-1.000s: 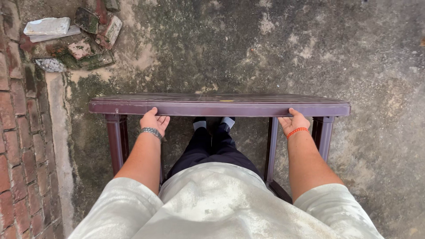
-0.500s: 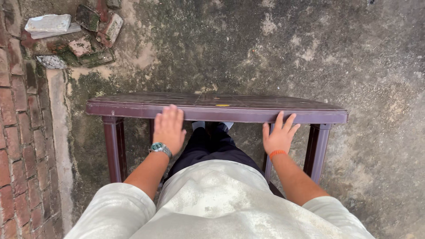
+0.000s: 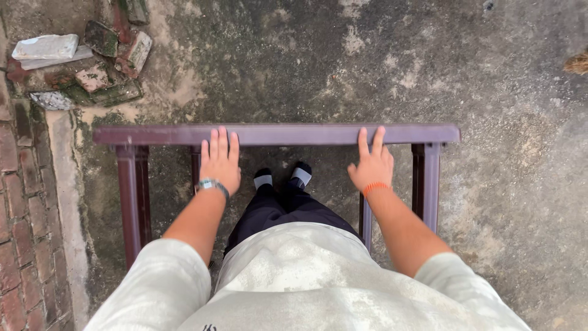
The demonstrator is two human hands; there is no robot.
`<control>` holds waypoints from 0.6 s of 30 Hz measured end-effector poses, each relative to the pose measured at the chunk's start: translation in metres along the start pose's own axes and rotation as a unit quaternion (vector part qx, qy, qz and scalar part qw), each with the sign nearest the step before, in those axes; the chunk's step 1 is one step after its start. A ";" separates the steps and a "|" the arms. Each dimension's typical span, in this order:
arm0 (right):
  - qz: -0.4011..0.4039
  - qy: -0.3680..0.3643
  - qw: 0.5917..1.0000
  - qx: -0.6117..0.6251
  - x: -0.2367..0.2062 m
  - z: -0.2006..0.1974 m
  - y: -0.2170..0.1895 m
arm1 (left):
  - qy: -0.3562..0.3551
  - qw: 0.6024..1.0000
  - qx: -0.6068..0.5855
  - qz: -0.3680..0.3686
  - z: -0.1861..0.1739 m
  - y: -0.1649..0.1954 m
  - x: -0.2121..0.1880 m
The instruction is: The person flips a plastic table upside down on the ground, then works the legs and the gray plastic leg frame by hand, detaching the leg assembly from the tabletop and pulling the frame components apart.
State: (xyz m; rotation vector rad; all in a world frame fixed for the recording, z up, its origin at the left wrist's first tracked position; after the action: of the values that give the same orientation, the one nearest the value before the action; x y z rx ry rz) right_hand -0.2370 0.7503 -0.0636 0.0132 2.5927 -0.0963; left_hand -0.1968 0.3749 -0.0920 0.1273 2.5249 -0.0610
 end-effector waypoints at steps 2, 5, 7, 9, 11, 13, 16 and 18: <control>0.002 -0.021 1.000 0.011 0.023 -0.017 -0.005 | -0.009 1.000 0.007 -0.014 -0.018 -0.005 0.022; 0.014 -0.077 0.996 0.050 0.057 -0.041 -0.002 | 0.003 1.000 -0.012 -0.013 -0.045 -0.003 0.048; 0.017 -0.116 0.988 0.096 0.075 -0.049 0.007 | -0.019 0.999 -0.045 -0.003 -0.061 0.005 0.064; -0.013 -0.057 0.995 0.082 0.083 -0.049 0.023 | -0.049 0.996 -0.067 -0.011 -0.072 0.015 0.075; -0.018 0.002 0.996 0.085 0.083 -0.046 0.049 | -0.082 0.993 -0.080 -0.033 -0.082 0.025 0.086; -0.008 0.059 0.993 0.101 0.068 -0.035 0.080 | -0.077 0.994 -0.065 -0.036 -0.090 0.031 0.094; 0.071 0.057 0.990 0.107 0.027 -0.019 0.130 | -0.089 0.993 -0.064 -0.045 -0.098 0.031 0.104; 0.148 0.002 0.982 0.113 -0.005 -0.009 0.163 | -0.101 0.992 -0.062 -0.046 -0.103 0.031 0.113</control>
State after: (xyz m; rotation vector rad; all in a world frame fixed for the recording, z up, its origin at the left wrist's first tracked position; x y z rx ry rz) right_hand -0.2328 0.9141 -0.0638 0.4800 2.5381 -0.2798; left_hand -0.3447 0.4217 -0.0737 -0.0431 2.3231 0.0451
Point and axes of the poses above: each hand's wrist, its own x-axis towards the middle knuckle, its own z-axis out of the palm, y = z × x, the point moved 1 cm from there along x, towards the middle knuckle, and after that the axes turned 9 degrees about -y, right-handed, at the moved point
